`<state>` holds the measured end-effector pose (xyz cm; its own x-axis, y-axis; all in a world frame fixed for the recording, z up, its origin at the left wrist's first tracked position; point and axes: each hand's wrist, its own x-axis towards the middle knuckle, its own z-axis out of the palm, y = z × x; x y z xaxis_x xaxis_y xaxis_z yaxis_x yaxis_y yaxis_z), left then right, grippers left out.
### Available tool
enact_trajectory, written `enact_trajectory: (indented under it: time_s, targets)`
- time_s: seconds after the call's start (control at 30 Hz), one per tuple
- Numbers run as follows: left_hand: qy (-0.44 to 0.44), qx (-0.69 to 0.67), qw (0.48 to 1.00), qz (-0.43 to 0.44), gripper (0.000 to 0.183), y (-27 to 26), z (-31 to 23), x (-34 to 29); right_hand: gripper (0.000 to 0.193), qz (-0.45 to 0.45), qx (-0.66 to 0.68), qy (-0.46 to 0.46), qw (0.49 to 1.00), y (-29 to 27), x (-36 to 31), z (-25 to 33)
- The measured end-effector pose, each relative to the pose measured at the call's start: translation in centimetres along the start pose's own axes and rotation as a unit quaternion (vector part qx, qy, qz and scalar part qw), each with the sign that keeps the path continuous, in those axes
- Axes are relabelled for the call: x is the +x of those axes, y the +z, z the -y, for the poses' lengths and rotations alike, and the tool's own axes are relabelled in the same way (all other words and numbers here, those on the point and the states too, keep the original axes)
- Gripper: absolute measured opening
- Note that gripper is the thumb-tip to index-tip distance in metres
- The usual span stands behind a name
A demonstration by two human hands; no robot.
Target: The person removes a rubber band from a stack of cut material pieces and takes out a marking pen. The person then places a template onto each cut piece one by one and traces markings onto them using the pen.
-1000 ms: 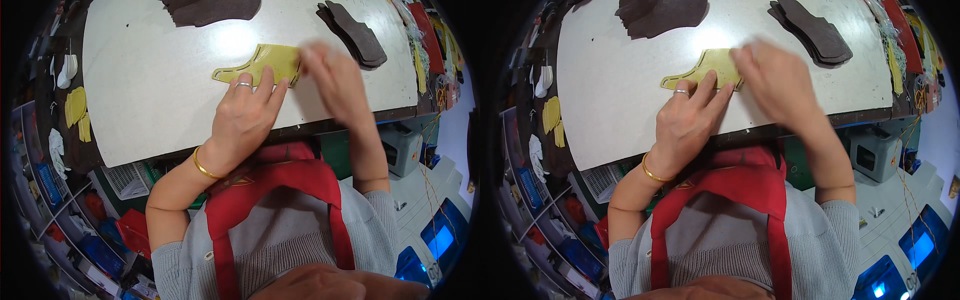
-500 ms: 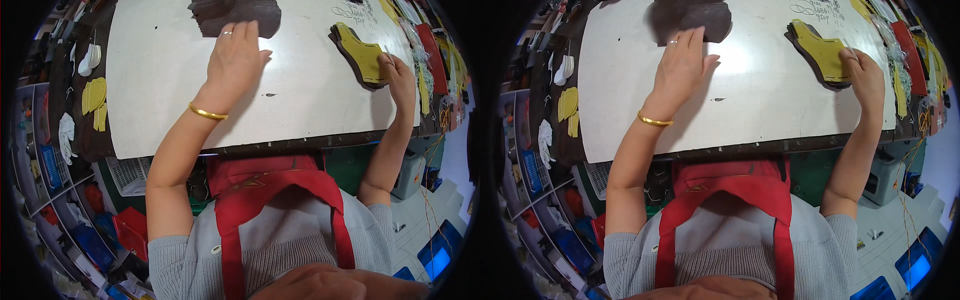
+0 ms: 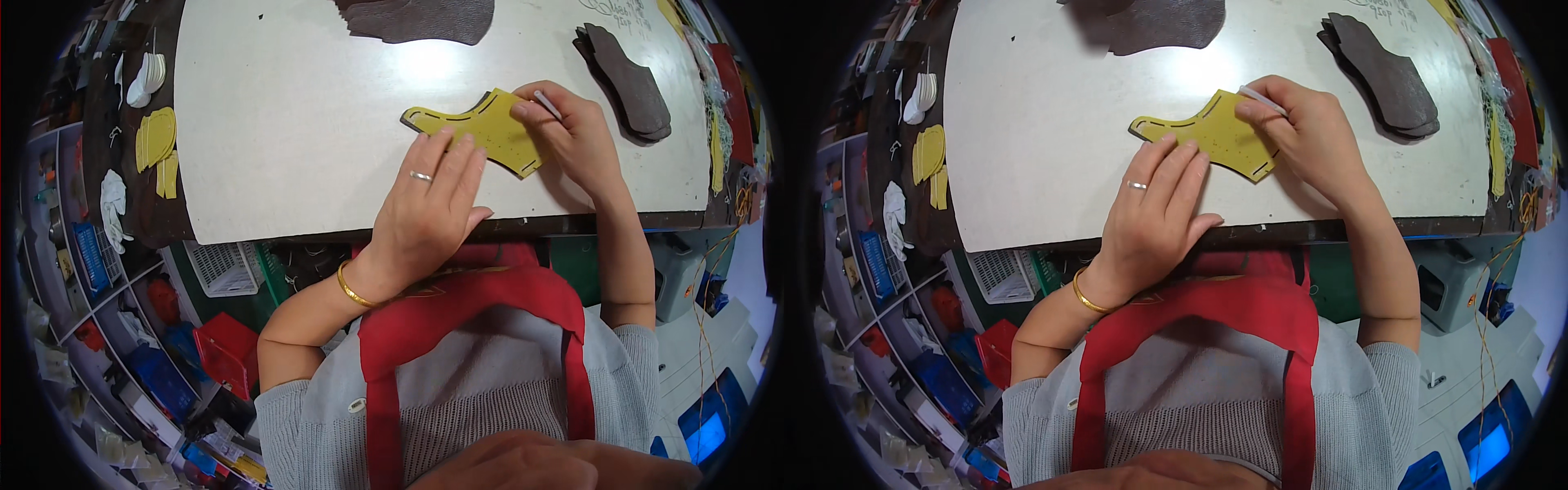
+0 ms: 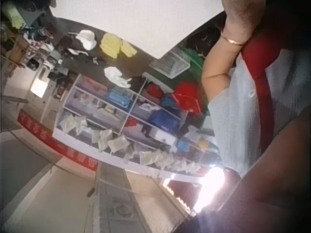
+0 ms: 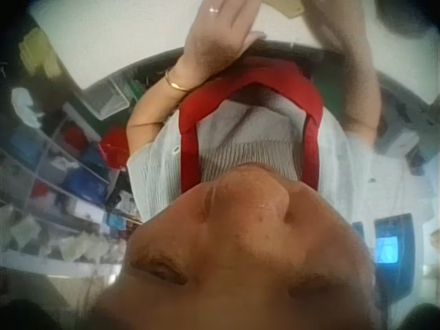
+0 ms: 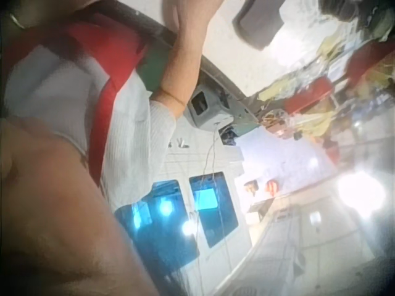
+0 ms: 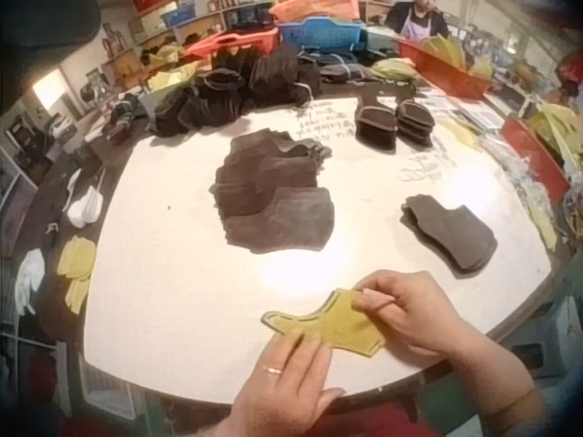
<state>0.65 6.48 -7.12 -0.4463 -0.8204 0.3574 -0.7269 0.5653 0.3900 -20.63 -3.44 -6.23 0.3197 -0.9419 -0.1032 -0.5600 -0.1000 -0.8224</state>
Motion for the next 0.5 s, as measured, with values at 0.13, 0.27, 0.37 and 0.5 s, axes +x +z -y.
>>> enact_trajectory:
  time_s: [0.13, 0.27, 0.37, 0.5]
  targets:
    - [-0.025, 0.013, 0.999, 0.022, 0.069, 0.4, 0.5, -0.8, 0.027, -0.003, -0.077, -0.036, 0.996, 0.8, 0.1, 0.6]
    - [-0.024, 0.013, 0.999, 0.025, 0.065, 0.5, 0.5, -0.9, 0.025, -0.007, -0.098, -0.032, 0.995, 0.9, 0.1, 0.7]
    - [-0.024, 0.007, 0.999, 0.029, 0.062, 0.4, 0.4, -0.2, 0.027, -0.024, -0.138, -0.051, 0.989, 0.9, 0.3, 0.2]
    - [0.001, 0.060, 0.998, 0.015, 0.038, 0.2, 1.7, 1.2, 0.028, 0.000, -0.094, -0.016, 0.995, -1.0, 0.9, 0.0]
